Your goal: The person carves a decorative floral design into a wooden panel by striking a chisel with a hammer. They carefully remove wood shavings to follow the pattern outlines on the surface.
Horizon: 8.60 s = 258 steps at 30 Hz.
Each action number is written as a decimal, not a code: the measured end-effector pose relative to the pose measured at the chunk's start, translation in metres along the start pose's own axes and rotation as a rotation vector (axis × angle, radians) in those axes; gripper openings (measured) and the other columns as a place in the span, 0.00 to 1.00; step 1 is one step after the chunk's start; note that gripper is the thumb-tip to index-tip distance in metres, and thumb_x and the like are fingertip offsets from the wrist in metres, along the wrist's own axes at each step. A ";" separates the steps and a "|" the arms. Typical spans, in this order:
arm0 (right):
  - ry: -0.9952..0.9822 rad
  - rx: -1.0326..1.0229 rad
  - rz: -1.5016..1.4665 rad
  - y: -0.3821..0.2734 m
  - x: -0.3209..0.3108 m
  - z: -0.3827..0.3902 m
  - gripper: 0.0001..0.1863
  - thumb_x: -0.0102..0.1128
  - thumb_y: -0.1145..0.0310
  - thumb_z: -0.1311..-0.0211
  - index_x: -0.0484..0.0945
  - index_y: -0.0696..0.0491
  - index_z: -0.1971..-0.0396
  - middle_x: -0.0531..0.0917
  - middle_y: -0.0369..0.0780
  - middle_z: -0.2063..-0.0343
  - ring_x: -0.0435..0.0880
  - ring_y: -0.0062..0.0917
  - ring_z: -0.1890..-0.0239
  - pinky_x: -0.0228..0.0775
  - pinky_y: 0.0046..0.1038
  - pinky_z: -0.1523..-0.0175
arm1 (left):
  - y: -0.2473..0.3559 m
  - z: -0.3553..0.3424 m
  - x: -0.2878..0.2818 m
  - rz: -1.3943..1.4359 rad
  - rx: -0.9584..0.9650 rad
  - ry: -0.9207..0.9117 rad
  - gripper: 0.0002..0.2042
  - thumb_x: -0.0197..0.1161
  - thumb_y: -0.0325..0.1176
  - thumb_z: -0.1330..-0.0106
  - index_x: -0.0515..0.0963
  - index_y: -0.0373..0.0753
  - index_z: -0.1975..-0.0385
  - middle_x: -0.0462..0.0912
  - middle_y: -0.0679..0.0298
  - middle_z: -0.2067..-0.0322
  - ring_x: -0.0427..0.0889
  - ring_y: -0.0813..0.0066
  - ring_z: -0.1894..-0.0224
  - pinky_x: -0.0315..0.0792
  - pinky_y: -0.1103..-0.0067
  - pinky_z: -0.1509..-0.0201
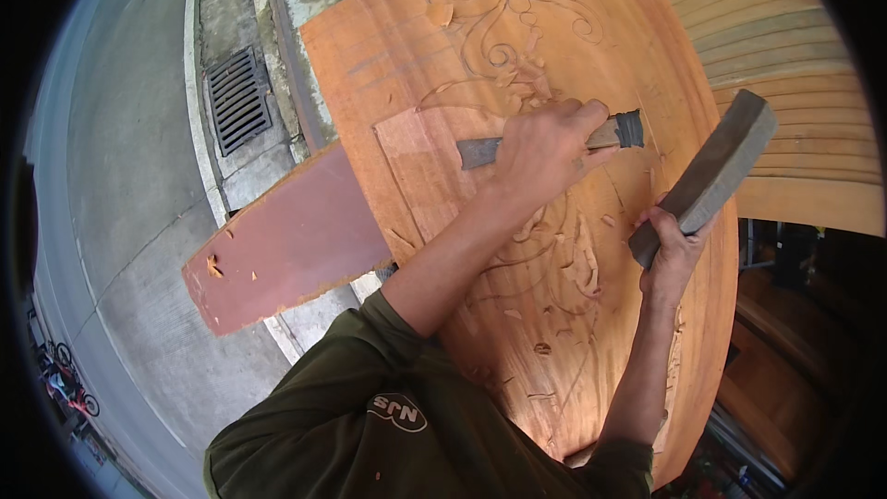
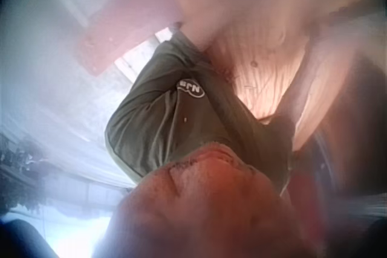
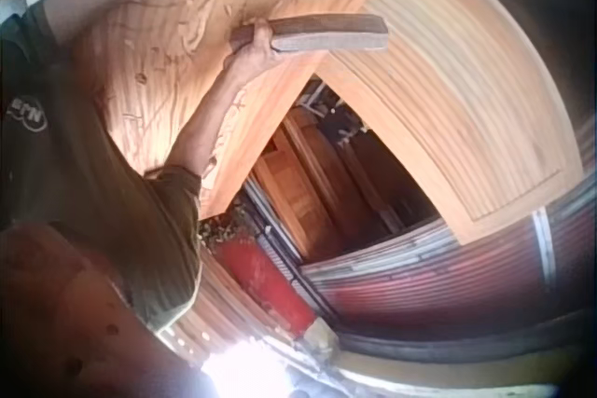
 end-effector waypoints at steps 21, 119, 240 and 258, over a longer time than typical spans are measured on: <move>0.118 0.037 -0.275 -0.019 0.010 -0.012 0.30 0.69 0.79 0.39 0.69 0.55 0.37 0.81 0.41 0.59 0.85 0.26 0.64 0.83 0.32 0.58 | -0.008 0.001 -0.007 0.027 -0.033 0.059 0.19 0.81 0.45 0.42 0.80 0.42 0.63 0.83 0.60 0.72 0.88 0.54 0.67 0.80 0.61 0.66; 0.249 -0.003 -0.312 -0.050 0.014 -0.022 0.31 0.69 0.79 0.38 0.67 0.53 0.37 0.80 0.39 0.63 0.83 0.23 0.68 0.80 0.26 0.61 | -0.028 0.018 -0.044 0.101 -0.084 0.027 0.21 0.78 0.50 0.39 0.81 0.38 0.61 0.86 0.54 0.70 0.89 0.52 0.65 0.82 0.60 0.62; -0.192 -0.261 0.123 -0.054 0.065 -0.023 0.28 0.69 0.78 0.38 0.72 0.53 0.39 0.83 0.41 0.60 0.85 0.26 0.65 0.80 0.31 0.56 | -0.054 -0.009 -0.053 0.103 -0.091 0.145 0.25 0.79 0.56 0.41 0.87 0.38 0.61 0.89 0.54 0.70 0.89 0.52 0.66 0.82 0.62 0.63; -0.163 -0.086 0.051 -0.054 0.068 -0.048 0.38 0.68 0.78 0.38 0.63 0.54 0.28 0.83 0.38 0.58 0.85 0.23 0.60 0.81 0.29 0.51 | -0.061 -0.004 -0.062 0.029 -0.107 0.213 0.23 0.79 0.55 0.42 0.87 0.41 0.60 0.90 0.59 0.68 0.90 0.56 0.64 0.81 0.63 0.65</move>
Point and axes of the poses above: each hand's wrist, its own z-axis away from the middle knuckle, its own x-axis out of the palm, y = z × x, the point moved 7 cm from there along -z, towards the middle knuckle
